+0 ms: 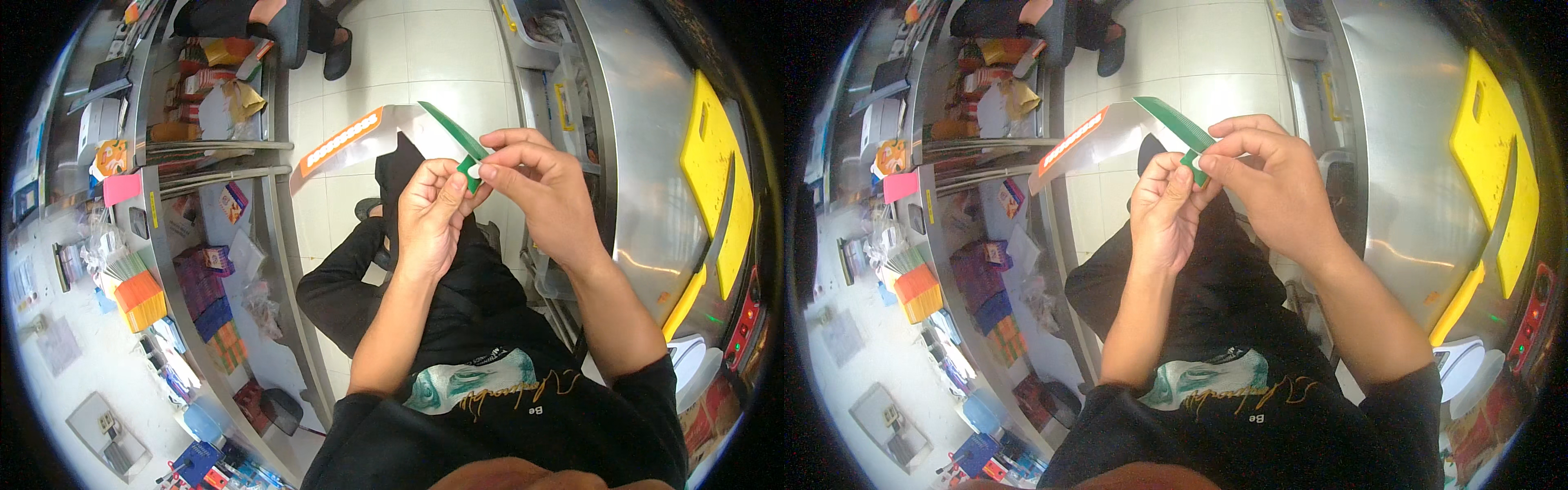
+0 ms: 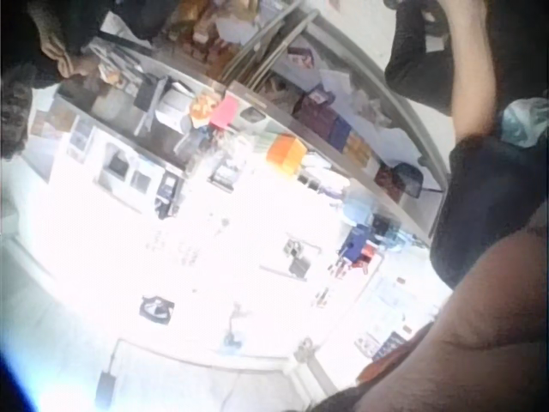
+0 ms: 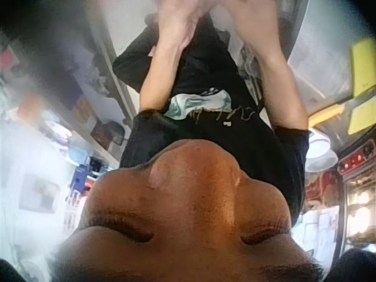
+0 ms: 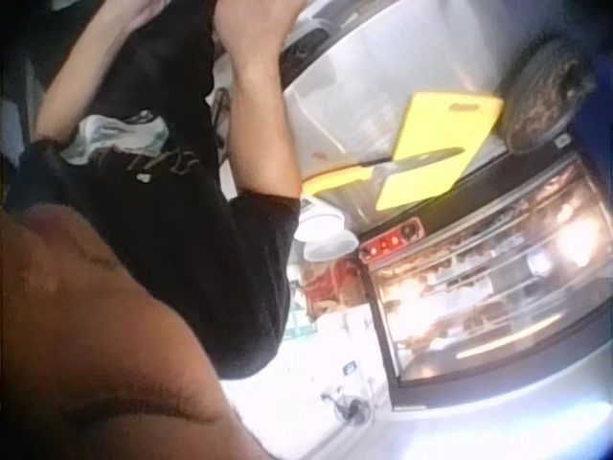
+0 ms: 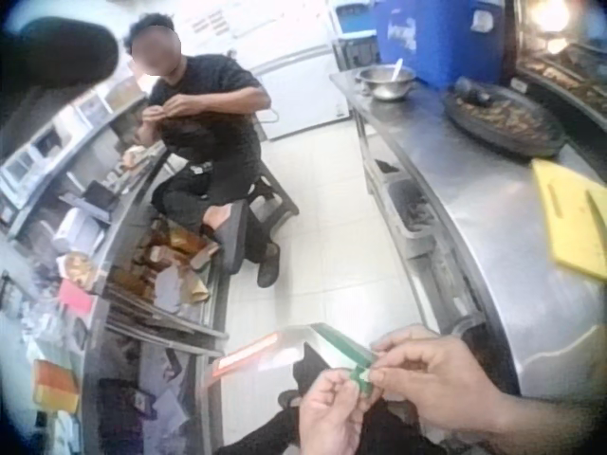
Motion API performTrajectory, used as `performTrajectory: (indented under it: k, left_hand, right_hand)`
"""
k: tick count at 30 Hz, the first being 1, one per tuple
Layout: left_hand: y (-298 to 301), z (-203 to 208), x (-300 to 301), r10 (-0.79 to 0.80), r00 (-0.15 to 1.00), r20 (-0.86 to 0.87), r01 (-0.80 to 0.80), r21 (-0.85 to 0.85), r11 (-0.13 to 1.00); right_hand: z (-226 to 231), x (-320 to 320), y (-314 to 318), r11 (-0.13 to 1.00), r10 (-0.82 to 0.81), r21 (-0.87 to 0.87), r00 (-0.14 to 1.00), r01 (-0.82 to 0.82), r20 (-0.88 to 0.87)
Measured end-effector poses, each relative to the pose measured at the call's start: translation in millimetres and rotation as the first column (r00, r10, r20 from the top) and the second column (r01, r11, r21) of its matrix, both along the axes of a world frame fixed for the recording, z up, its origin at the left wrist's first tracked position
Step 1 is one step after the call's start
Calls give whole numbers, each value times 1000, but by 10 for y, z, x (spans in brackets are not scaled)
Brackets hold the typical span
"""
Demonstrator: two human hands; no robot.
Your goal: The person sits on the floor and repeatedly folds flat cardboard pieces into small rectangular boxes, then stacks the finished boxes on a nearby metal table. The person handles each piece by hand, folding and tucking flaps to form the box shape.
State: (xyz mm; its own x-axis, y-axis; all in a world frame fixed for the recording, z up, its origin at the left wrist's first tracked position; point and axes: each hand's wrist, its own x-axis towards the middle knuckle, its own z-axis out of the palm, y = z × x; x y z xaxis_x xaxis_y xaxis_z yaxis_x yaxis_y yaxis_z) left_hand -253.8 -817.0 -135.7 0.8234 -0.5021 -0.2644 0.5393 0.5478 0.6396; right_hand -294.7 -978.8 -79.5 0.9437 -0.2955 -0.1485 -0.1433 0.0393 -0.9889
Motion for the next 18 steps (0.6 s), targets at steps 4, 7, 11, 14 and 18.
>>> performTrajectory:
  k: [4,7,11,14,18]
  left_hand:
    - [-65,21,-31,17,1000,-3,-17,-34,999]
    - [-64,17,-14,29,999,17,-28,-69,997]
    - [-78,81,21,19,999,50,-20,27,999]
    - [-96,116,16,34,999,40,-34,10,999]
    - [-74,74,-9,33,998,48,-31,-40,999]
  right_hand:
    - [25,-21,7,999,6,-41,1000,-5,27]
    - [28,-23,45,999,-30,-22,996,32,83]
    - [25,-7,16,998,-47,-30,995,50,82]
    - [39,-1,23,997,-80,5,993,80,92]
    - [32,-19,52,998,-61,10,994,60,87]
